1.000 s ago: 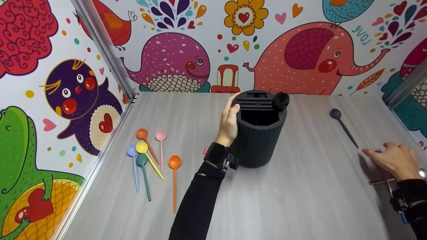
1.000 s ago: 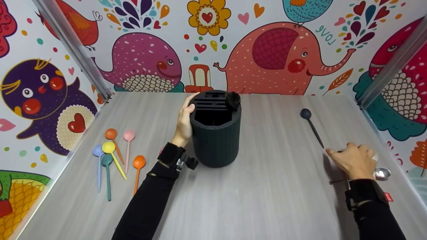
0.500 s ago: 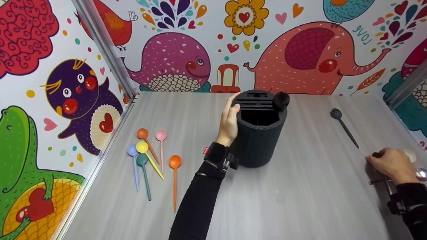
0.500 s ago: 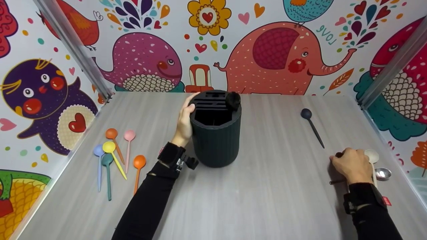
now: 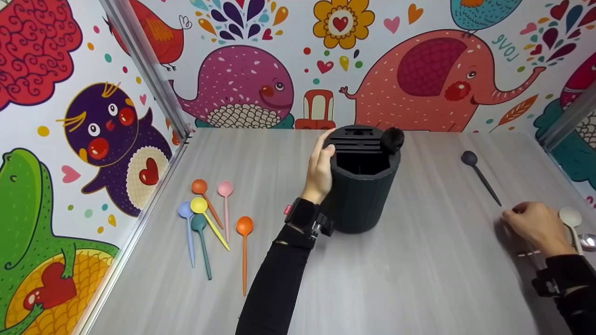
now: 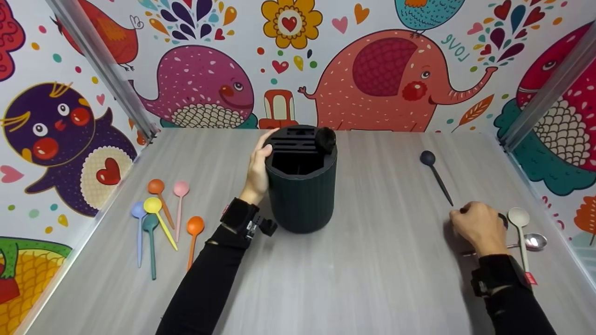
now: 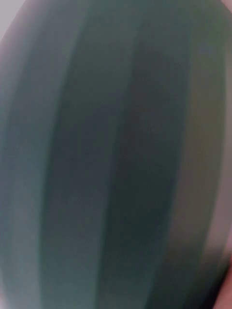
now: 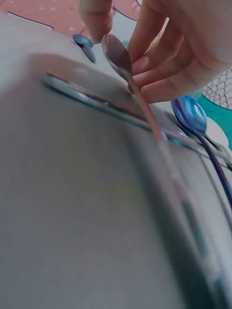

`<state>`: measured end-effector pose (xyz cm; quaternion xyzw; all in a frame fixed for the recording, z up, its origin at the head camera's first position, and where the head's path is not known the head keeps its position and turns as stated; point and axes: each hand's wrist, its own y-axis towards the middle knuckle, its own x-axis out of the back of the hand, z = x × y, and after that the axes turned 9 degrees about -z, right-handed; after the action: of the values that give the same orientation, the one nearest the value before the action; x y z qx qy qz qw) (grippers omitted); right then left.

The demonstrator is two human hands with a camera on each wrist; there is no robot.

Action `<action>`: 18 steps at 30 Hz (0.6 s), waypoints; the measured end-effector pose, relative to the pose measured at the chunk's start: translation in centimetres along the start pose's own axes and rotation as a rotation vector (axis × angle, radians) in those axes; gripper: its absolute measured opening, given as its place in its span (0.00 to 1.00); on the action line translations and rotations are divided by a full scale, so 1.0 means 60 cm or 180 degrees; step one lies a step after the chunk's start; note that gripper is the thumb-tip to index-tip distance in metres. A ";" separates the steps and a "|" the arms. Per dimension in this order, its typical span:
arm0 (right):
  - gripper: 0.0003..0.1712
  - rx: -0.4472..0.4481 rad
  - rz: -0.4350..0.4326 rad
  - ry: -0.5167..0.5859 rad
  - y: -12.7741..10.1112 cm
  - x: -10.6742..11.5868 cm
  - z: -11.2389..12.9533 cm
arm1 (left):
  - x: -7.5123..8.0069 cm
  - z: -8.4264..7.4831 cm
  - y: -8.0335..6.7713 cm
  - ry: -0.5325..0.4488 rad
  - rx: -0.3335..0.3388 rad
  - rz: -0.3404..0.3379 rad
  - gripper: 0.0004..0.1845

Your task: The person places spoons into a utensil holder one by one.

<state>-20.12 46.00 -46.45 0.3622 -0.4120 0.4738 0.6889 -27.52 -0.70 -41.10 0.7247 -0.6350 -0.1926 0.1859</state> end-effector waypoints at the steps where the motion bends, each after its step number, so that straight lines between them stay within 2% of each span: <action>1: 0.29 0.0004 0.0038 0.0104 -0.001 0.000 0.003 | 0.000 0.000 0.000 0.0001 0.0001 0.0004 0.31; 6: 0.32 -0.0045 0.0251 0.0734 -0.003 -0.003 0.023 | 0.000 0.001 0.001 0.0006 -0.0015 0.0016 0.31; 11: 0.33 -0.0127 0.0342 0.1357 -0.012 -0.012 0.056 | 0.000 0.000 0.001 -0.0008 -0.0039 0.0011 0.31; 13: 0.31 -0.0085 0.0369 0.1558 -0.015 -0.015 0.068 | 0.000 0.000 0.001 -0.0030 -0.0048 0.0015 0.31; 18: 0.18 -0.0207 0.0533 0.2125 -0.022 -0.017 0.102 | 0.001 0.001 0.000 -0.0031 -0.0047 0.0015 0.31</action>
<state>-20.47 39.78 -45.09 0.1300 -0.2071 0.6076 0.7557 -27.55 -0.74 -41.14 0.7208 -0.6361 -0.2004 0.1886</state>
